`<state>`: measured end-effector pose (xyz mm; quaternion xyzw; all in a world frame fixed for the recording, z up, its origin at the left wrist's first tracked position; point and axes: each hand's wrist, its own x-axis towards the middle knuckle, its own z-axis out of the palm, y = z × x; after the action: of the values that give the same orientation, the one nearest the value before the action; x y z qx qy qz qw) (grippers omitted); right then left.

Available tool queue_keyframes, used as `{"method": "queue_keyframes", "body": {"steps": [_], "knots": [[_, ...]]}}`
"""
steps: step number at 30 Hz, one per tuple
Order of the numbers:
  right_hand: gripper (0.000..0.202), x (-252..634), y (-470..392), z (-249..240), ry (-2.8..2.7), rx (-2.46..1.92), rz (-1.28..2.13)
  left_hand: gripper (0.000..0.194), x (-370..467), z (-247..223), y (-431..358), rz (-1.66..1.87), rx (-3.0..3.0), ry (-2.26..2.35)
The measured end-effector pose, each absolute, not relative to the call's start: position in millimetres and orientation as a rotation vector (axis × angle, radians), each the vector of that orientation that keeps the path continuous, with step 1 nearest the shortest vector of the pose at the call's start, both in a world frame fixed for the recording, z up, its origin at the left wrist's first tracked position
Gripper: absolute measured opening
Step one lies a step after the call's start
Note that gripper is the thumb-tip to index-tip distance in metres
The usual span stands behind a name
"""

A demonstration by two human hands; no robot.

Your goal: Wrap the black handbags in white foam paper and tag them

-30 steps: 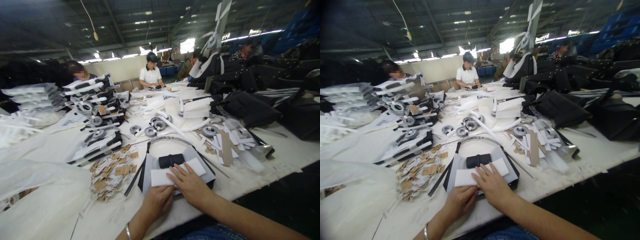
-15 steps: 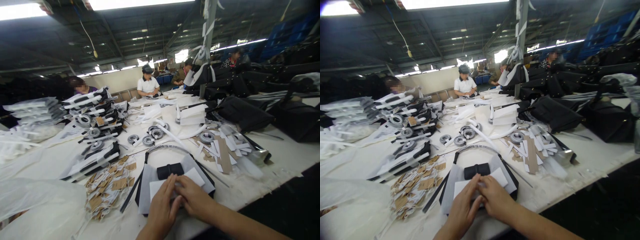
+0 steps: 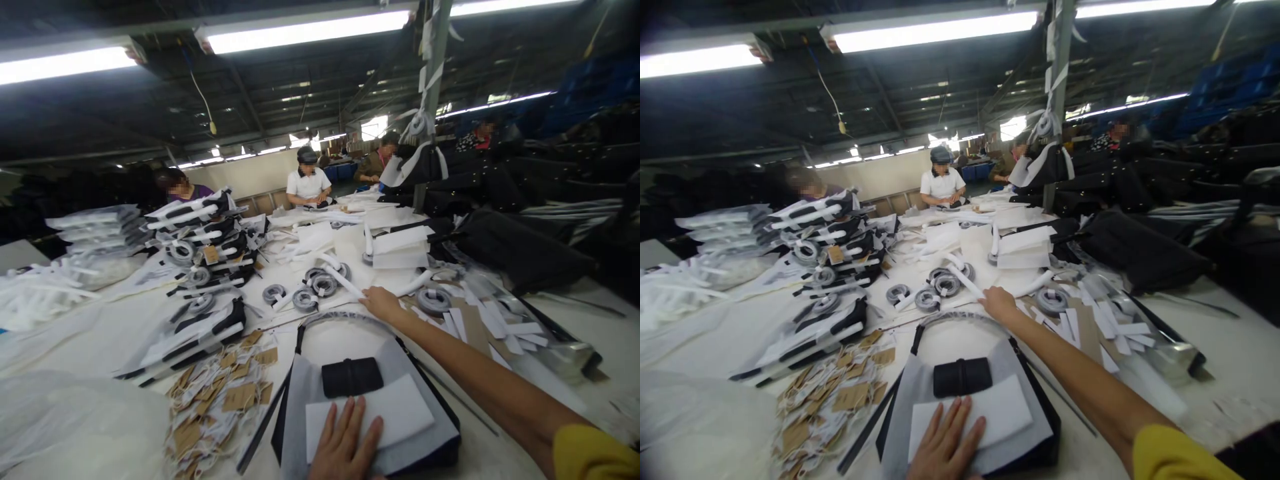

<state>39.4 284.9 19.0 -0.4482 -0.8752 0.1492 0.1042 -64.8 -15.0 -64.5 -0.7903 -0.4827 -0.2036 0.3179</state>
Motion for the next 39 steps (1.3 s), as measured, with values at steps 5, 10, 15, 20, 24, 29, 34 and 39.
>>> {"method": "queue_keyframes", "body": {"steps": [5,10,15,20,24,29,34,39], "knots": [[0.027,35.1,293.3,26.0,-2.571,-1.319,0.496,0.077,-58.1,-58.1,-23.1,-0.461,-2.252,-1.437],[0.031,77.3,268.1,71.0,-2.411,-1.150,0.502,0.086,-50.8,-39.0,-27.8,-0.292,-2.496,-1.776],[0.033,167.0,180.9,96.3,-2.404,-0.581,0.538,0.078,-58.0,-10.4,-22.5,-0.343,-2.683,-1.964],[0.038,233.8,81.2,63.2,-2.494,-0.411,0.471,0.065,-73.2,20.4,-10.9,-0.384,-2.856,-1.957],[0.040,234.1,37.1,14.1,-2.417,-0.512,0.197,0.067,-79.2,34.9,-1.9,-0.393,-2.948,-1.906],[0.053,192.5,19.4,-24.9,-2.290,-0.616,-0.041,0.066,-80.7,37.1,-2.7,-0.414,-2.968,-1.888],[0.035,155.8,16.7,-36.2,-2.183,-0.615,-0.013,0.078,-79.8,29.2,-10.1,-0.445,-2.902,-1.924],[0.025,157.9,23.3,-39.0,-2.165,-0.452,-0.003,0.102,-72.0,10.2,-17.5,-0.418,-2.799,-1.952]]}}
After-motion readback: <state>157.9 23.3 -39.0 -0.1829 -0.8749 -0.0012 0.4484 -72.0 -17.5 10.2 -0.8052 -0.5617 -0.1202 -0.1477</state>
